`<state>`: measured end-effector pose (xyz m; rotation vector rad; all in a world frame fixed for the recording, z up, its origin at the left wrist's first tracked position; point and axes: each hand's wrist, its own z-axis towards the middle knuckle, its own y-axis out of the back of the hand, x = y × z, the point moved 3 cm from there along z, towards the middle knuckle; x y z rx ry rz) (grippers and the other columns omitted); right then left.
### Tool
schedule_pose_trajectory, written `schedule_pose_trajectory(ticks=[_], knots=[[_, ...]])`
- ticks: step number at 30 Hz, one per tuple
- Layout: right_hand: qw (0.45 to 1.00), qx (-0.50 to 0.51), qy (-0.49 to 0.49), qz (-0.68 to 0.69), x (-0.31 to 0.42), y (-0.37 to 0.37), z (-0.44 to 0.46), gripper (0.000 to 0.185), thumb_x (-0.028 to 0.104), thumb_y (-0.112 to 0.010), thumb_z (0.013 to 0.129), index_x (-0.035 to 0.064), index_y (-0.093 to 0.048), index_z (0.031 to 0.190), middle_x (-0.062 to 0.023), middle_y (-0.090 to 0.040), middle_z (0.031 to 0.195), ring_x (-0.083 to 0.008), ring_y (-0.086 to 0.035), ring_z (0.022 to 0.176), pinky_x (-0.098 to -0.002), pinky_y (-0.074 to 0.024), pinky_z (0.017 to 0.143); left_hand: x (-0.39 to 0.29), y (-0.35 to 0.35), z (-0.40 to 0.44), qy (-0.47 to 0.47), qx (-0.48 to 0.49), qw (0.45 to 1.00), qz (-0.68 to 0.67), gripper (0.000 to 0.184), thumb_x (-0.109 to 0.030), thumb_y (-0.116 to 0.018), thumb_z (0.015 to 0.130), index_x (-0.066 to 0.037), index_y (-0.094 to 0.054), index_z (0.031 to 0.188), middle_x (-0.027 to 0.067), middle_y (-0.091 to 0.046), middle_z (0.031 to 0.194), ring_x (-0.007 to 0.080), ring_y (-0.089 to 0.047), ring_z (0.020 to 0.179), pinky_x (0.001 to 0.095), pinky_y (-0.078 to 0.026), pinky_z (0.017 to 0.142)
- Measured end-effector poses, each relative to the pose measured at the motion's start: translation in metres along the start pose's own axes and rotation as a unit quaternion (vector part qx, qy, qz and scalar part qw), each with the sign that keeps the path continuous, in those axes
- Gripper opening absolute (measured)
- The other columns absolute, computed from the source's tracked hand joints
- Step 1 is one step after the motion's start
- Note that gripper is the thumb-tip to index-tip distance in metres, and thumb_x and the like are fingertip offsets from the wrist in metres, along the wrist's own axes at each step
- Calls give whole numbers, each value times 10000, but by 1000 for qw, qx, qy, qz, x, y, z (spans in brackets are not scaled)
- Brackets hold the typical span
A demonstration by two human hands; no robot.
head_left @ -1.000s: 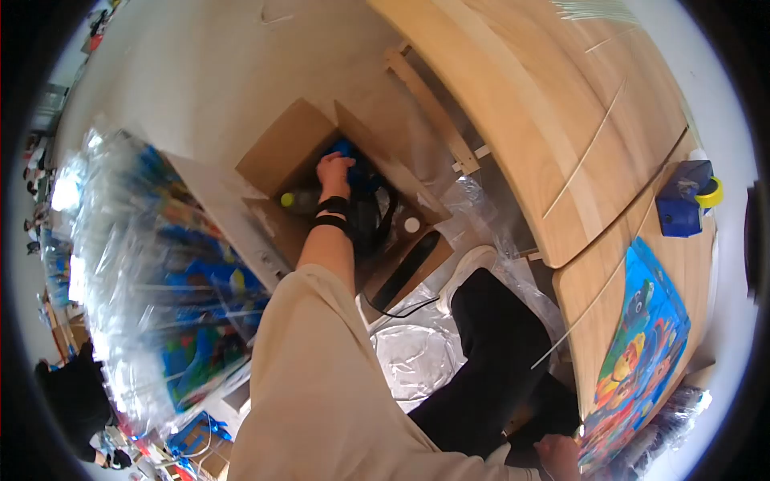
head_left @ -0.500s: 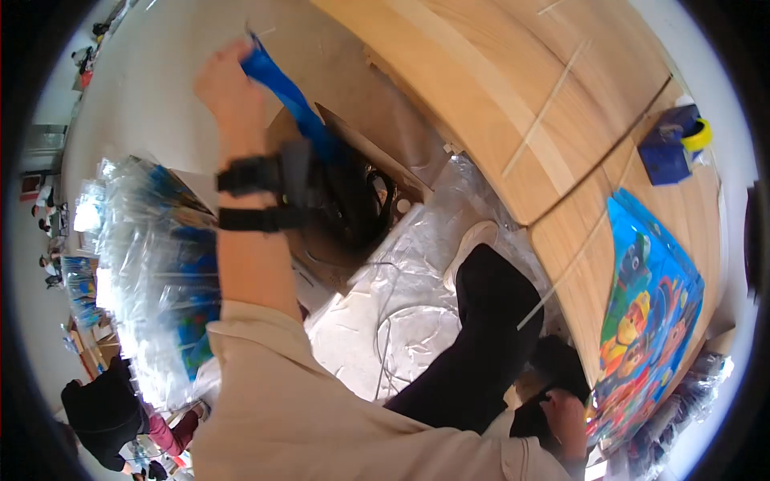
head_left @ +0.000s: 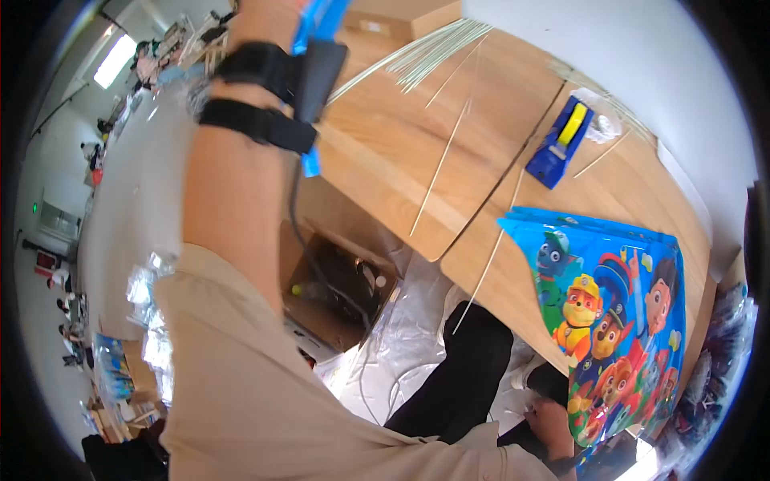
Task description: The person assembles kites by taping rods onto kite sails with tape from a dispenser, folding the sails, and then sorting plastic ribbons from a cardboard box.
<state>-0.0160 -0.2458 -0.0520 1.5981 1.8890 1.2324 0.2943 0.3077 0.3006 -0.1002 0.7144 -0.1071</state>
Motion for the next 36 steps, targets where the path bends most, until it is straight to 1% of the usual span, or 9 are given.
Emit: schedule_pose_trajectory(ticks=[2, 3, 6, 10, 18, 23, 27, 29, 36], knots=[[1000, -3, -4, 6, 0, -1, -7, 240, 239, -682, 690, 39, -581, 776, -165, -595, 793, -346, -597, 754, -432, -487, 658, 61, -2, -18, 70, 12, 988, -138, 493, -211, -564, 831, -16, -438, 1265, 79, -566, 1167, 176, -533, 1017, 372, -420, 880], [1000, -1, -10, 13, -1, -1, -12, 235, 234, -681, 690, 40, -584, 780, -165, -595, 794, -345, -597, 753, -431, -487, 658, 136, 20, -25, 112, -64, 989, -76, 277, -57, -612, 737, -42, -640, 1012, 44, -626, 790, 173, -590, 757, 290, -461, 672], [999, -10, -20, 31, -3, 0, -23, 230, 222, -681, 689, 41, -593, 801, -163, -596, 796, -345, -598, 752, -428, -487, 659, 148, -51, -113, 302, -84, 949, 41, 399, -112, -588, 767, -91, -562, 1164, 52, -541, 1200, 173, -501, 1025, 362, -396, 851], [995, -43, -13, 84, -2, -2, -42, 236, 189, -679, 685, 33, -606, 847, -168, -595, 799, -345, -597, 743, -424, -483, 662, 190, -74, -201, 458, -159, 860, 157, 456, -19, -670, 685, 17, -574, 1130, 133, -592, 1070, 199, -545, 978, 336, -439, 805], [980, -134, -2, 150, 2, -1, -79, 206, 95, -649, 688, 8, -596, 867, -182, -585, 809, -362, -576, 758, -421, -466, 653, 144, -160, -305, 207, -291, 916, 183, 177, -18, -645, 695, -48, -604, 864, 38, -618, 796, 114, -580, 705, 224, -464, 613], [988, -81, 51, 121, 12, -8, -85, 225, 89, -652, 679, -4, -593, 876, -189, -589, 808, -369, -570, 741, -414, -461, 649, 120, -238, -368, 187, -300, 874, 334, 175, -63, -585, 682, -36, -570, 854, 168, -580, 854, 323, -548, 843, 395, -433, 762], [989, -26, 109, 98, 8, -14, -77, 227, 91, -628, 680, -7, -588, 881, -196, -587, 787, -371, -568, 723, -406, -455, 631, 71, -289, -392, 285, -206, 907, 233, 103, -30, -531, 679, -13, -594, 759, 174, -589, 678, 380, -580, 691, 450, -460, 607], [986, -44, 146, 68, 26, -7, -78, 221, 88, -623, 683, -4, -582, 880, -195, -583, 793, -369, -568, 723, -414, -452, 634, 40, -338, -409, 393, 94, 877, 261, 119, -69, -553, 667, -35, -638, 743, 162, -624, 727, 345, -615, 736, 423, -489, 611], [992, -69, 99, 20, 21, -15, -106, 177, 43, -603, 716, -19, -599, 882, -141, -603, 715, -234, -618, 687, -296, -470, 586, -11, -465, -461, 105, 313, 887, 324, 117, -169, -616, 579, -70, -628, 639, 100, -634, 702, 298, -619, 685, 452, -471, 562]])
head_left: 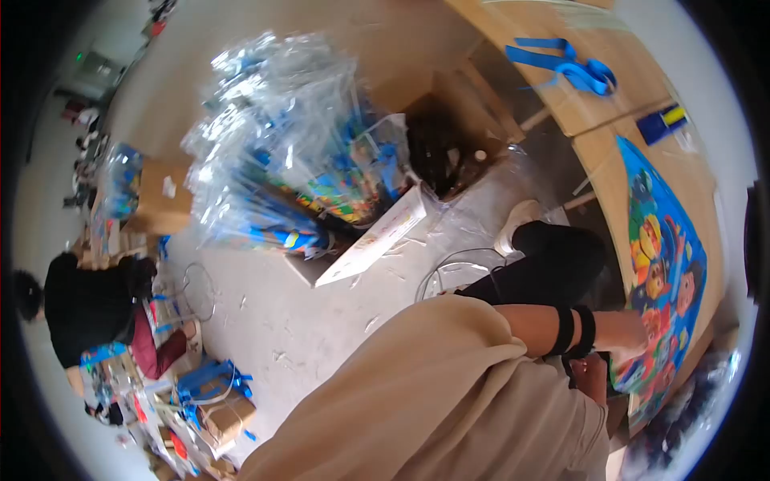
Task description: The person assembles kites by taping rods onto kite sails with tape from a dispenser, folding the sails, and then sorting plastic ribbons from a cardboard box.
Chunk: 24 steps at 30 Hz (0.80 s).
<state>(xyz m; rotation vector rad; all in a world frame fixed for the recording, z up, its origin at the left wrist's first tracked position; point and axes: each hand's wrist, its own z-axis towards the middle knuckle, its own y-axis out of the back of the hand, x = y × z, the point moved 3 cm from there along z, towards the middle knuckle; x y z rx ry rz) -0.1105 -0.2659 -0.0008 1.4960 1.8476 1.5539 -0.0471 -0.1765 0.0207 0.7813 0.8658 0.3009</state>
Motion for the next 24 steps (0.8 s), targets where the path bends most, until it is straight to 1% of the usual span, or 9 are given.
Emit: schedule_pose_trajectory(ticks=[5, 7, 8, 11, 13, 14, 18, 22, 24], knots=[[966, -167, -138, 139, -43, -18, -90, 144, 44, -598, 762, -32, -590, 883, -107, -589, 678, -168, -576, 636, -291, -448, 568, -56, -12, -20, -114, 234, 965, -30, 167, -128, -620, 588, -78, -671, 739, 80, -653, 707, 288, -634, 712, 407, -480, 561], [920, -247, -180, 244, -56, -35, -121, 137, 48, -597, 781, -41, -582, 885, -105, -576, 666, -149, -554, 613, -299, -441, 556, -69, -27, -29, -125, 360, 924, -43, 195, -128, -633, 585, -77, -683, 766, 74, -665, 748, 275, -642, 754, 400, -487, 568], [869, -321, -172, 335, -34, -35, -132, 89, 40, -582, 806, -20, -594, 870, -12, -545, 661, -79, -506, 606, -242, -429, 550, -78, -26, -32, -139, 366, 919, -39, 175, -127, -635, 585, -73, -679, 745, 83, -663, 755, 280, -640, 745, 399, -485, 560], [809, -376, -256, 372, -61, -82, -201, 78, 38, -574, 811, 15, -612, 875, 14, -579, 696, -84, -523, 599, -217, -427, 548, -105, -58, -37, -184, 471, 862, -31, 143, -125, -630, 587, -75, -673, 713, 102, -657, 748, 288, -635, 708, 404, -476, 542], [777, -398, -329, 362, -60, -112, -239, 103, 37, -575, 799, 0, -618, 885, -45, -619, 714, -95, -564, 578, -211, -429, 526, -113, -62, -49, -229, 367, 899, -70, 197, -115, -612, 549, -54, -651, 733, 124, -620, 679, 306, -609, 640, 418, -458, 522], [751, -398, -349, 394, -60, -128, -252, 109, 40, -575, 796, -11, -615, 884, -54, -618, 709, -103, -572, 576, -214, -438, 524, -110, -53, -58, -287, 223, 918, -157, 159, -140, -604, 554, -52, -603, 687, 123, -570, 625, 314, -576, 618, 423, -443, 524], [595, -447, -435, 507, -45, -197, -296, 138, 61, -570, 807, -40, -606, 894, -89, -629, 756, -140, -607, 630, -240, -512, 587, -112, -59, -61, -389, 105, 830, -386, 112, -164, -543, 684, -66, -498, 654, 124, -497, 632, 325, -523, 637, 423, -416, 559], [549, -447, -491, 508, -23, -223, -288, 126, 73, -581, 799, -41, -621, 834, -83, -632, 713, -135, -603, 607, -240, -491, 552, -134, -74, -44, -322, 492, 809, -19, 177, -190, -637, 690, -45, -572, 768, 169, -577, 757, 347, -578, 765, 425, -462, 647], [539, -448, -510, 498, -25, -232, -286, 122, 79, -592, 785, -37, -628, 798, -77, -631, 688, -130, -599, 594, -243, -474, 533, -132, -76, -44, -311, 475, 823, -16, 175, -184, -620, 760, -25, -560, 805, 164, -586, 776, 350, -584, 790, 429, -469, 684]])
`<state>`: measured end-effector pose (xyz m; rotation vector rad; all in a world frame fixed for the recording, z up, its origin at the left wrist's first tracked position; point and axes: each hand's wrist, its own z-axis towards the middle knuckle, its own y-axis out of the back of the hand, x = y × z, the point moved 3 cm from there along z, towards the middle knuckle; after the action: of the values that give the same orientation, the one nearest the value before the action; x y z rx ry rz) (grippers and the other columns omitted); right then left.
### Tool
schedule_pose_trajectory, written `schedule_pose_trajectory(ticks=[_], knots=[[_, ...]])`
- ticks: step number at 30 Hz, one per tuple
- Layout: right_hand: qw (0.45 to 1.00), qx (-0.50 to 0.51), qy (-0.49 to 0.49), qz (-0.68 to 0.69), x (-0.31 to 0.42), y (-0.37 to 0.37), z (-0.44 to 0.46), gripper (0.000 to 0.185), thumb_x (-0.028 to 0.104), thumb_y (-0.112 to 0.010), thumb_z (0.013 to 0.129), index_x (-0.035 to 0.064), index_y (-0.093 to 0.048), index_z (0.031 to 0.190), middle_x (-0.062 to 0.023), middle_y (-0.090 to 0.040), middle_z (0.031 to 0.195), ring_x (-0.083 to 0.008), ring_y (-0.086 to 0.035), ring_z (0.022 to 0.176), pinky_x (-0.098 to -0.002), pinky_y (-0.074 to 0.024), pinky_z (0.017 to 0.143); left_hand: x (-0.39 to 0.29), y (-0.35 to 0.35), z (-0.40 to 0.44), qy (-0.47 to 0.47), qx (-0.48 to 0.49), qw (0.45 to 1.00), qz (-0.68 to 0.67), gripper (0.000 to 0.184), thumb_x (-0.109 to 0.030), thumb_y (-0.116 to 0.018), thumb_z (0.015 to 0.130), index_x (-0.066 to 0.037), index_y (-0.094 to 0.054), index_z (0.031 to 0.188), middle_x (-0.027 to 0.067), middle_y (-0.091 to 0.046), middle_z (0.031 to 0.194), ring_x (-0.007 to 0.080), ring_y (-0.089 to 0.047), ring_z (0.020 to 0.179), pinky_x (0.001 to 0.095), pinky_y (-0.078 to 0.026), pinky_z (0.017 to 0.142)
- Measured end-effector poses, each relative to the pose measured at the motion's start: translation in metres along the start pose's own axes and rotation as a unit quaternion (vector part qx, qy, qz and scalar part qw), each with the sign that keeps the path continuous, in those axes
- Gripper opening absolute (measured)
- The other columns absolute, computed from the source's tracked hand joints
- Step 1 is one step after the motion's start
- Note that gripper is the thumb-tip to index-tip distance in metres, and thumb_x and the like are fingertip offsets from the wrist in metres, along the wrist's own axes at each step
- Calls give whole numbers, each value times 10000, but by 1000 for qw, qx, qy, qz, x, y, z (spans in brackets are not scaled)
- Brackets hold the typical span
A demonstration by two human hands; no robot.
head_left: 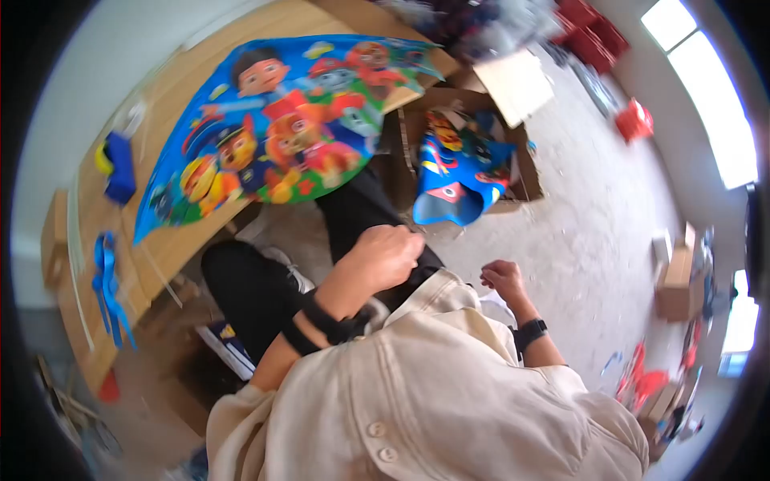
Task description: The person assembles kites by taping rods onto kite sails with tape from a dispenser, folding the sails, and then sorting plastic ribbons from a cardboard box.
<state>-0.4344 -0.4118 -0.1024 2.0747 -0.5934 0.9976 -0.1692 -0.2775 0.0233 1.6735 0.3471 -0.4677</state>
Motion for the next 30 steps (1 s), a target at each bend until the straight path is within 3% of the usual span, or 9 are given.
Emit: schedule_pose_trajectory(ticks=[5, 9, 13, 15, 18, 19, 26, 28, 30], knots=[[987, -150, 46, -42, -12, -1, 27, 396, 194, -690, 723, -38, -564, 1017, -96, -616, 637, -168, -609, 566, -273, -490, 511, 9, -1, 14, 39, -6, 999, -17, 188, -170, -624, 761, -10, -533, 803, 185, -581, 748, 373, -577, 748, 448, -455, 655], [976, -195, -82, 53, 49, -12, 50, 676, 245, -743, 673, -32, -427, 1203, -122, -614, 680, -186, -612, 572, -288, -494, 478, 30, -4, 45, 100, -68, 991, -57, 193, -154, -635, 748, -8, -521, 802, 188, -574, 684, 384, -578, 696, 453, -458, 626], [963, -174, -76, 192, 60, -31, 93, 714, 98, -637, 726, 3, -275, 1334, -162, -604, 799, -196, -626, 619, -290, -507, 459, 49, -8, 95, 81, -58, 994, -40, 519, -192, -693, 696, -55, -472, 1145, 195, -560, 1016, 367, -540, 949, 422, -445, 777], [949, -198, -43, 242, 58, -31, 107, 707, 48, -602, 722, -1, -262, 1340, -156, -596, 795, -186, -616, 598, -284, -501, 453, 52, -21, 117, 81, 41, 996, -22, 846, -216, -756, 628, -94, -311, 1336, 281, -335, 1304, 412, -399, 1163, 423, -374, 953], [952, -251, 66, 159, 73, -23, 116, 664, -38, -512, 683, -14, -311, 1315, -94, -563, 742, -132, -558, 533, -281, -474, 449, 49, -42, 141, 77, 78, 993, -48, 971, -235, -795, 578, -137, -256, 1379, 300, -154, 1391, 432, -317, 1238, 418, -333, 1006], [951, -256, 87, 146, 85, -26, 118, 625, 11, -518, 663, -13, -359, 1267, -251, -564, 771, -319, -599, 607, -389, -485, 620, 46, -43, 147, 71, 84, 993, -45, 971, -235, -795, 578, -137, -256, 1379, 300, -154, 1391, 432, -317, 1238, 418, -333, 1006], [962, -184, 192, 60, 170, -48, 130, 571, 28, -546, 701, 19, -401, 1253, -244, -598, 853, -393, -594, 773, -419, -476, 667, 78, -52, 166, 51, -158, 977, -131, 613, -114, -684, 691, 4, -399, 1220, 298, -278, 1310, 427, -407, 1155, 419, -402, 916], [950, -157, 244, 111, 183, -54, 131, 566, 40, -562, 729, 29, -387, 1267, -196, -616, 896, -336, -612, 788, -380, -491, 660, 80, -26, 170, 104, -211, 937, -258, 207, -111, -543, 825, 16, -559, 988, 189, -610, 927, 301, -609, 847, 361, -461, 708], [924, -130, 317, 167, 189, -60, 127, 552, 71, -591, 774, 43, -371, 1279, -128, -613, 976, -280, -604, 865, -337, -497, 676, 105, -26, 169, 207, -224, 871, -386, 142, -104, -517, 841, 18, -590, 837, 90, -625, 724, 166, -608, 696, 287, -450, 618]])
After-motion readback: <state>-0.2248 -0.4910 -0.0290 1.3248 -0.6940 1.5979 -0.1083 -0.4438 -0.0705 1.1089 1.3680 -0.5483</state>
